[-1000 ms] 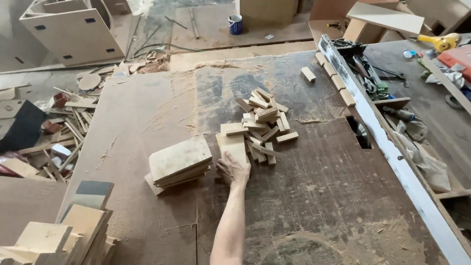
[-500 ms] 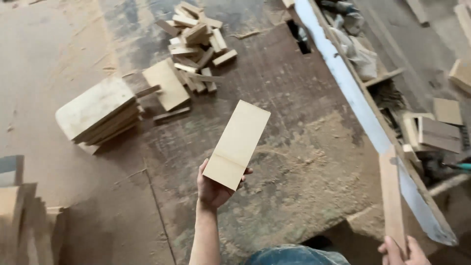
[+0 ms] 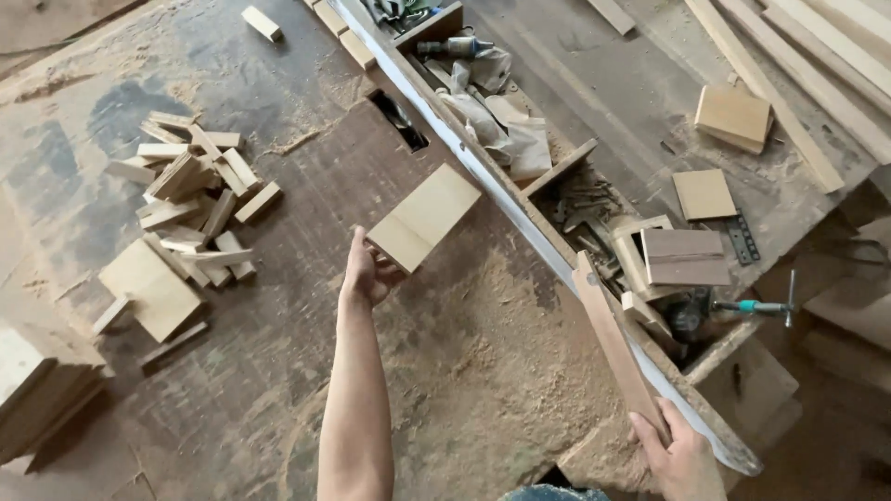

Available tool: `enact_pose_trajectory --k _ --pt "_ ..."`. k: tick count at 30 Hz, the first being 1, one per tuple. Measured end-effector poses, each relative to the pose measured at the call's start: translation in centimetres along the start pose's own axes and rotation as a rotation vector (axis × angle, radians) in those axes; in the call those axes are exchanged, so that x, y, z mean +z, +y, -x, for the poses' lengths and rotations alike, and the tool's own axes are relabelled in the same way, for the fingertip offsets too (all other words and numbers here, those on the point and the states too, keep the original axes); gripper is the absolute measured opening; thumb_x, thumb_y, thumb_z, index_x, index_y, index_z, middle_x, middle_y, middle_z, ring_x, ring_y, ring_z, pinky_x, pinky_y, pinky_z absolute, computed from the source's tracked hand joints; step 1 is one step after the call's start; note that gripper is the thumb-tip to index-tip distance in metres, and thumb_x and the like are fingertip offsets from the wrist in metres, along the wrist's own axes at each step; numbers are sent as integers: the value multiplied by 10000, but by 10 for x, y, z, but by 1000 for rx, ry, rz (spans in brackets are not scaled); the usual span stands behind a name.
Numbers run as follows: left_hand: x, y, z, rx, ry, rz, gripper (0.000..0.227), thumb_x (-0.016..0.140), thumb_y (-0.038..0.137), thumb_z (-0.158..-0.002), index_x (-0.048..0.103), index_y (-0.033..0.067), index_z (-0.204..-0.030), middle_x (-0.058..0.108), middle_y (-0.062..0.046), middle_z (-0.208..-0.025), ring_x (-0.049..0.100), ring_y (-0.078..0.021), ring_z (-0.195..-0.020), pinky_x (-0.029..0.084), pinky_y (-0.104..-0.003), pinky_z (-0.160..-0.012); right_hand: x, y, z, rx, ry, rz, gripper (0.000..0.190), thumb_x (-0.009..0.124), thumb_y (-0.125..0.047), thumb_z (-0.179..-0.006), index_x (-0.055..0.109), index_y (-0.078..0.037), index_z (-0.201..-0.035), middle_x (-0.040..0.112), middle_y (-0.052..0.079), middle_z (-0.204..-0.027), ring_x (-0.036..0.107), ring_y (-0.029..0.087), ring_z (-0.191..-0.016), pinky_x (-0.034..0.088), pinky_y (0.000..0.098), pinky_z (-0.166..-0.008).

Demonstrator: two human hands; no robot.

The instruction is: Cutting small rectangular wooden blocks using a table saw with a guide fence.

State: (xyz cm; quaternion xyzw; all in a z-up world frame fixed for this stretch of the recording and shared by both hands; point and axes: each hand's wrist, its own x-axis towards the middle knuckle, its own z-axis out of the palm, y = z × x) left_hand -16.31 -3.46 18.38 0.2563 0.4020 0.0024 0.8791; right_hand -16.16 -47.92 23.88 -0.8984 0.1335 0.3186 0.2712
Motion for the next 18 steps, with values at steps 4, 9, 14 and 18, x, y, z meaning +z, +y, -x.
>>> enact_pose_trajectory --k 4,9,14,18 --pt "-12 -4 -48 461 585 -520 283 524 348 -911 576 70 -912 544 -16 -792 481 -140 -707 409 -295 -633 9 -26 -42 -53 -46 102 282 584 -408 -938 712 -159 -972 701 56 -602 676 192 -542 500 295 -606" --pt "2 -12 -76 337 623 -992 713 550 472 -800 604 26 -1354 396 -164 -1401 334 -285 -1333 318 -441 -1169 42 -53 -93 -285 -182 74 318 537 -378 -947 665 -105 -1048 710 20 -638 515 101 -367 468 224 -310" --pt "5 -19 -102 990 644 -1250 699 811 282 -761 545 114 -1386 459 -108 -1305 401 -280 -1190 293 -480 -1107 38 -135 -98 -199 -227 329 304 433 -326 -1062 629 -98 -1102 573 11 -613 415 108 -436 333 209 -388" --pt "-23 2 -126 698 495 -1682 982 887 469 -680 405 258 -1509 162 -163 -1628 27 -342 -1511 33 -586 -1175 55 -153 -133 -394 -82 564 450 385 -342 -1059 472 -114 -1437 645 48 -622 483 122 -430 391 220 -374"
